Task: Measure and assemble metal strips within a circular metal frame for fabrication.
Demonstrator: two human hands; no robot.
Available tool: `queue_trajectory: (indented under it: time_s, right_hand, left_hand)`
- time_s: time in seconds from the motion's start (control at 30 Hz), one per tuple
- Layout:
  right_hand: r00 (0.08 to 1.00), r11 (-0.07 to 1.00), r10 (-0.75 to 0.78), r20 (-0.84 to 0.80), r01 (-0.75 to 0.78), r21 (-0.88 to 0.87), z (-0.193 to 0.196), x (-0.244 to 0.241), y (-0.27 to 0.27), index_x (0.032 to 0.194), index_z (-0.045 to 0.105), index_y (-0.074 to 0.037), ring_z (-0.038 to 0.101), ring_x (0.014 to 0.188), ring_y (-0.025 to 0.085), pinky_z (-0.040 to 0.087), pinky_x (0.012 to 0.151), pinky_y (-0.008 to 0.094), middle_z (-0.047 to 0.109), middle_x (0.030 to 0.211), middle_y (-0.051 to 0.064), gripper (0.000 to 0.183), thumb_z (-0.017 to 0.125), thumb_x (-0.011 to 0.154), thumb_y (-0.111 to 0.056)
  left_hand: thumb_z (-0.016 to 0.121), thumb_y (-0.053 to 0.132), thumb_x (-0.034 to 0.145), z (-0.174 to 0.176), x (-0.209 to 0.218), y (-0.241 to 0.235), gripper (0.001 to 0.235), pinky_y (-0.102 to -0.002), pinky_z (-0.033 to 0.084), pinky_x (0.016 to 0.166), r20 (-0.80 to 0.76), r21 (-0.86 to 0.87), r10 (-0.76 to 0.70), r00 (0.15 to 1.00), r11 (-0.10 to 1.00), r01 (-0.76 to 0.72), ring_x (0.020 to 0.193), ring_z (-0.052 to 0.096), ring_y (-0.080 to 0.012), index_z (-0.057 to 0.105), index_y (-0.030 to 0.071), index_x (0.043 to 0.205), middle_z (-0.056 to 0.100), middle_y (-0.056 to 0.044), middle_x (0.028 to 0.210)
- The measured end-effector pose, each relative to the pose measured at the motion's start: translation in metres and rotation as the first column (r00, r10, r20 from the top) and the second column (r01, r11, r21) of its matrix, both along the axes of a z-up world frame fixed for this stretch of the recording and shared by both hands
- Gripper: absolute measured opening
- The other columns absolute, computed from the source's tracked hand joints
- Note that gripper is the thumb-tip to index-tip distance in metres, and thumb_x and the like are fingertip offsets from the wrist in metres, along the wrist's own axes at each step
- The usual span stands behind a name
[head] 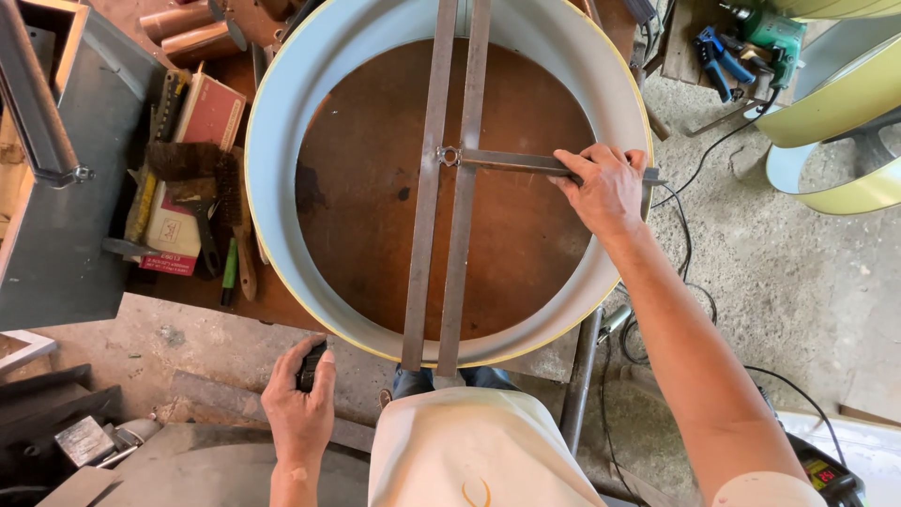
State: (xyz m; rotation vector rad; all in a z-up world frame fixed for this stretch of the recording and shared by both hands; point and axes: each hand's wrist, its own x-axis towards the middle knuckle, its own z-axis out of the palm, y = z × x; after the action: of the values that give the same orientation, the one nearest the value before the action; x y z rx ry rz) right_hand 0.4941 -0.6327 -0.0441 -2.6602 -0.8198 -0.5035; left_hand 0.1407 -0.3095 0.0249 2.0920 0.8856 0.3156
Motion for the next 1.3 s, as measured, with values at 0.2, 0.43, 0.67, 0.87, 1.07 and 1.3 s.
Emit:
queue_trajectory:
  time_s: [0.2, 0.43, 0.67, 0.87, 1.07, 1.3]
  right_hand:
    - [0.998, 0.999, 0.032, -0.057, -0.032, -0.003, 0.003, -0.002, 0.001, 0.118, 0.079, -0.025, 0.063, 0.092, 0.018, 0.033, 0.094, 0.042, 0.067, 0.096, -0.003, 0.035, 0.088, 0.085, -0.031]
    - [0.998, 1.000, -0.018, -0.066, 0.019, 0.008, 0.009, -0.004, 0.004, 0.113, 0.079, -0.024, 0.063, 0.098, 0.021, 0.033, 0.094, 0.046, 0.068, 0.096, -0.002, 0.034, 0.089, 0.080, -0.028]
    - [0.997, 0.999, -0.037, -0.070, 0.038, 0.023, 0.007, -0.007, 0.008, 0.117, 0.077, -0.020, 0.058, 0.104, 0.025, 0.033, 0.097, 0.047, 0.067, 0.103, 0.003, 0.044, 0.089, 0.076, -0.029]
    - [0.991, 0.998, -0.062, -0.117, 0.063, 0.004, 0.008, -0.008, 0.009, 0.116, 0.077, -0.022, 0.058, 0.101, 0.024, 0.033, 0.097, 0.047, 0.066, 0.097, 0.002, 0.037, 0.086, 0.080, -0.027]
    - [0.991, 0.999, -0.049, -0.127, 0.050, 0.007, 0.012, -0.009, 0.008, 0.113, 0.078, -0.023, 0.058, 0.100, 0.025, 0.033, 0.095, 0.048, 0.066, 0.095, 0.002, 0.034, 0.086, 0.081, -0.028]
    - [0.999, 0.997, 0.014, -0.047, -0.011, 0.072, 0.045, -0.028, 0.002, 0.131, 0.071, -0.012, 0.054, 0.118, 0.030, 0.031, 0.104, 0.048, 0.063, 0.119, 0.009, 0.064, 0.088, 0.073, -0.033]
  left_hand:
    - [0.069, 0.017, 0.092, 0.007, -0.002, 0.003, 0.026, -0.035, 0.055, 0.087, -0.029, 0.002, -0.001, 1.000, 1.000, 0.001, 0.098, 0.070, -0.0236, 0.074, 0.006, 0.116, 0.072, -0.011, 0.110]
    - [0.069, 0.017, 0.094, -0.014, -0.010, 0.010, 0.028, -0.033, 0.054, 0.086, -0.025, 0.017, -0.015, 1.000, 1.000, 0.015, 0.095, 0.070, -0.0212, 0.072, 0.004, 0.119, 0.073, -0.011, 0.109]
    - [0.069, 0.016, 0.095, -0.018, -0.002, 0.010, 0.030, -0.032, 0.056, 0.083, -0.100, 0.013, 0.015, 0.995, 1.000, -0.014, 0.093, 0.070, -0.0168, 0.073, 0.003, 0.121, 0.073, -0.012, 0.107]
    - [0.069, 0.017, 0.095, -0.023, 0.000, 0.007, 0.030, -0.032, 0.056, 0.082, -0.088, -0.005, -0.008, 0.996, 1.000, 0.007, 0.096, 0.070, -0.0171, 0.072, 0.004, 0.122, 0.072, -0.012, 0.112]
    - [0.068, 0.018, 0.094, -0.004, 0.006, -0.009, 0.028, -0.034, 0.055, 0.085, -0.070, 0.053, -0.036, 0.997, 0.998, 0.040, 0.095, 0.069, -0.0212, 0.073, 0.005, 0.119, 0.072, -0.013, 0.107]
    - [0.069, 0.020, 0.092, -0.005, 0.005, -0.021, 0.027, -0.035, 0.054, 0.083, -0.069, 0.071, 0.028, 0.997, 0.997, -0.023, 0.091, 0.069, -0.0227, 0.073, 0.006, 0.115, 0.072, -0.012, 0.105]
